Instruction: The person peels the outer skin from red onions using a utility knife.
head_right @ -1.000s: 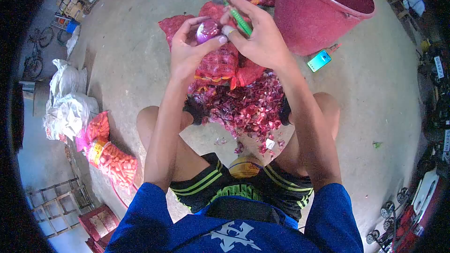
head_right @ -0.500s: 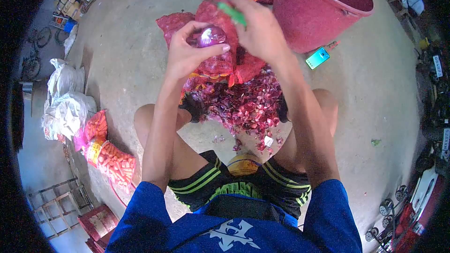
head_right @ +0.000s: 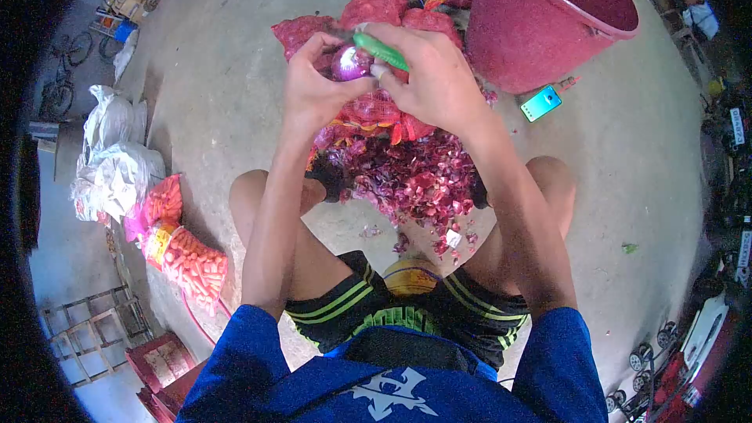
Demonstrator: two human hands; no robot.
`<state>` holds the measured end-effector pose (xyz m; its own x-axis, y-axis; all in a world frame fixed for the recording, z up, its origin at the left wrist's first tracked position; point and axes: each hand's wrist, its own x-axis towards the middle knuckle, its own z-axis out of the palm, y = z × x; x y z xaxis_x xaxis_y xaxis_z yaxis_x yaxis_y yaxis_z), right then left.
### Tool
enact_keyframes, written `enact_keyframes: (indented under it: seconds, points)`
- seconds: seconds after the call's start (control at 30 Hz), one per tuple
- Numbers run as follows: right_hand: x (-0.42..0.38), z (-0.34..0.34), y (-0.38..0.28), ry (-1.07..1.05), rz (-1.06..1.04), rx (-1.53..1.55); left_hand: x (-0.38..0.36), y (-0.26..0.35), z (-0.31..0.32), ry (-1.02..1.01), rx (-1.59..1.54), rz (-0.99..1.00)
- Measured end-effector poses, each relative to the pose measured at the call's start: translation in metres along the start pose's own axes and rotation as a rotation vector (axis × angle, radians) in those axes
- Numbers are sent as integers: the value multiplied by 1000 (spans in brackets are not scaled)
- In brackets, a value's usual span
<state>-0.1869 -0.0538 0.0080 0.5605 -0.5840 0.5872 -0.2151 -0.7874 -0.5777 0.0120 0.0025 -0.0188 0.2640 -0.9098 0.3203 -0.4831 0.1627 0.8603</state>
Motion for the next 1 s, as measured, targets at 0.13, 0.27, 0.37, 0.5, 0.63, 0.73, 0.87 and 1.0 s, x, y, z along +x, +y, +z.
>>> enact_keyframes:
  seconds: [0.13,0.27,0.37,0.5,0.63,0.73,0.87,1.0]
  points:
    - [0,-6,-5,-88,116,1,0,8,4,-44,29,-56]
    - [0,-3,7,-16,68,-57,4,6,5,-117,-4,-78]
    - [5,-4,20,102,33,-127,4,10,1,-241,-63,-104]
    - [12,-26,40,150,392,-158,-9,27,-13,-416,-369,-104]
    - [3,-34,55,60,284,-308,-7,27,-14,-347,-753,-210]
    - [-7,-34,40,-121,301,-220,-2,19,-16,-276,-722,-191]
    - [-5,-19,24,-80,185,48,-3,14,-13,-189,-730,-229]
    - [-4,-18,8,-146,210,229,0,11,-12,-130,-717,-278]
